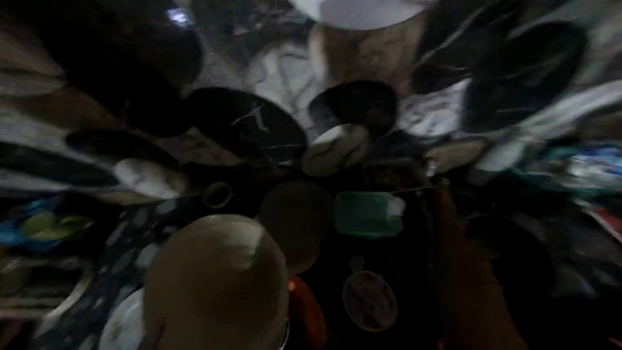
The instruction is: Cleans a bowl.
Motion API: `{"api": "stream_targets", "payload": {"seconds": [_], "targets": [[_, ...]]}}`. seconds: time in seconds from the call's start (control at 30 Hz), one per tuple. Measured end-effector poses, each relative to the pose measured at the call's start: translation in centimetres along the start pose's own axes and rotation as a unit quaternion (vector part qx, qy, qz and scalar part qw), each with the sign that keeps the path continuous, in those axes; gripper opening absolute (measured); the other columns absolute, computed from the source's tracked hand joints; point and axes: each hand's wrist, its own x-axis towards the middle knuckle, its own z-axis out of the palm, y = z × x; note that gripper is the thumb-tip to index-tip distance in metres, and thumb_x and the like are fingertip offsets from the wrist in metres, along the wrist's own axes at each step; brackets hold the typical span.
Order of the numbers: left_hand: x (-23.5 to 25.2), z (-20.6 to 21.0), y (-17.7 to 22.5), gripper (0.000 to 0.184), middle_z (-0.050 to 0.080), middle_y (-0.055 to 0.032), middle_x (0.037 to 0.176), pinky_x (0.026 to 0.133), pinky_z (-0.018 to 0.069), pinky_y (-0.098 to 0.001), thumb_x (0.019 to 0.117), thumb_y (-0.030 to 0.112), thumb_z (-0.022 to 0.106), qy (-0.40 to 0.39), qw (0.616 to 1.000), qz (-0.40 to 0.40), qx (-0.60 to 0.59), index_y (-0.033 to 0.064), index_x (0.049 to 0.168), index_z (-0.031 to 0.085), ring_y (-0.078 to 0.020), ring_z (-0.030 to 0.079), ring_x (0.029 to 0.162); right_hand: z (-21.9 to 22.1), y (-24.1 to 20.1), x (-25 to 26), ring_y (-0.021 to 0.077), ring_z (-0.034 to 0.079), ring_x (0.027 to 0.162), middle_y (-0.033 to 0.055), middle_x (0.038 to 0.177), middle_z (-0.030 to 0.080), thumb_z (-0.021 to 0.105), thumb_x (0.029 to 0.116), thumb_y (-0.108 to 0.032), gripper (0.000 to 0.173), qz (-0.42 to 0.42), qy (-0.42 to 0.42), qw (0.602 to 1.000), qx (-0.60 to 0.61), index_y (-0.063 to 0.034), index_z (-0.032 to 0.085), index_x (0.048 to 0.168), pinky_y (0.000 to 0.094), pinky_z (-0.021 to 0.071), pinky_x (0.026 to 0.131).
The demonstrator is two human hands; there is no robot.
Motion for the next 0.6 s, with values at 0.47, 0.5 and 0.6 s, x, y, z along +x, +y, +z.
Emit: {"api": "stream_targets", "payload": {"seconds": [0.47,0.5,0.6], "targets": [[-0.6,6.7,0.4,0.025,0.075,0.0014,0.100,0.077,0.0637,-0.0286,0.1000,0.025,0.052,-0.092,0.986,-0.016,-0.139,0.0120,0.119,0.061,-0.0079,0.073,0.091,-1.3,-4.1,1.7,0.0249,0.045,0.143,0.0274,0.155,0.041,0.071,0.0930,-0.032,0.087,-0.185,0.275,0.935,0.127,0.0090,0.025,0.155,0.0296,0.0368,0.119],[-0.8,6.9,0.6,0.024,0.074,0.0027,0.100,0.078,0.0633,-0.0277,0.1024,0.022,0.047,-0.091,0.987,-0.013,-0.130,0.0117,0.121,0.059,-0.0066,0.072,0.091,-2.7,-7.1,-0.6,0.0284,0.045,0.142,0.0297,0.152,0.043,0.070,0.0926,-0.029,0.080,-0.243,0.241,0.935,0.090,0.0098,0.032,0.152,0.0321,0.0367,0.118],[-1.1,6.9,1.0,0.028,0.073,0.0024,0.104,0.080,0.0626,-0.0271,0.1057,0.017,0.041,-0.094,0.989,-0.006,-0.112,0.0080,0.130,0.052,-0.0066,0.072,0.094,-5.3,-14.6,-8.6,0.0412,0.046,0.138,0.0323,0.146,0.047,0.065,0.0963,-0.025,0.058,-0.469,0.093,0.876,-0.059,0.0043,0.048,0.144,0.0481,0.0371,0.117]]}}
